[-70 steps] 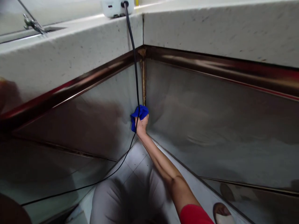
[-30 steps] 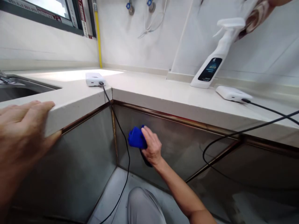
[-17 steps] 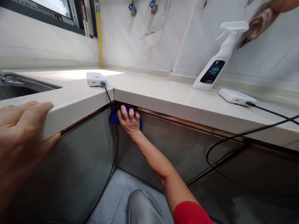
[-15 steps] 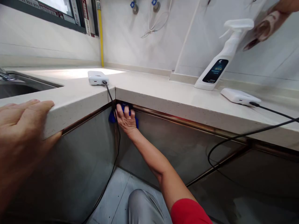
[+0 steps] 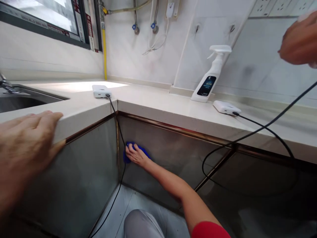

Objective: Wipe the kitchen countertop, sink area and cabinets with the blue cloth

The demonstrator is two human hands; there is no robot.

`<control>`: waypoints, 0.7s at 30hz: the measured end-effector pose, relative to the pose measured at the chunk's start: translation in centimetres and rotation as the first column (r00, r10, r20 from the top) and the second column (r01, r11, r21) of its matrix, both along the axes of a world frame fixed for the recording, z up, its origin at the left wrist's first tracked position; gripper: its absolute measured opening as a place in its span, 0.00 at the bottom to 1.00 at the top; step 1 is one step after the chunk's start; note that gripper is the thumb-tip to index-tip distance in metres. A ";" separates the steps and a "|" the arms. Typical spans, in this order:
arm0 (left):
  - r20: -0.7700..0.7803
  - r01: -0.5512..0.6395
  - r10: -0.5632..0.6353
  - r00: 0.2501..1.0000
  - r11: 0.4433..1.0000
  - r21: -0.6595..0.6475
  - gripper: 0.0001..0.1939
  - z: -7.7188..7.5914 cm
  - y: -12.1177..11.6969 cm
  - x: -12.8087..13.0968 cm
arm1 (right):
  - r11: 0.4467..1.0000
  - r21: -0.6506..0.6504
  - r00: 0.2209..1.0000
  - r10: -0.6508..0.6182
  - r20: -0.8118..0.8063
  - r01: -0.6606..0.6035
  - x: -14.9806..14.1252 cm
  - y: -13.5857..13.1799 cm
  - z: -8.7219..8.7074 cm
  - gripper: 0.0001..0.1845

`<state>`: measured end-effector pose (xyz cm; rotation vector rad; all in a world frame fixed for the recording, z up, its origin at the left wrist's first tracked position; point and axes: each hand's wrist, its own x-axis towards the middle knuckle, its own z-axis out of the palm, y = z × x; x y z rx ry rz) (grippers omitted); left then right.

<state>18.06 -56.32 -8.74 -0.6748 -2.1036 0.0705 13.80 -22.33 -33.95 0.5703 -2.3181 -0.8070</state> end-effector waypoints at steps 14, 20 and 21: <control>0.062 -0.164 0.175 0.983 0.975 -0.150 0.08 0.9 0.7 1.4 | 0.971 -0.239 0.878 -0.101 -0.467 -0.015 6.0 3.6 9.6 0.18; -0.068 -0.047 0.046 0.997 0.999 -0.018 0.05 -0.1 0.6 0.7 | 0.981 -0.190 0.888 -0.113 -0.446 0.029 -0.4 0.3 14.5 0.22; -0.044 0.015 -0.014 0.999 1.000 0.028 0.06 -0.3 0.5 0.6 | 0.983 -0.183 0.902 -0.107 -0.418 0.032 -1.7 -0.3 14.6 0.20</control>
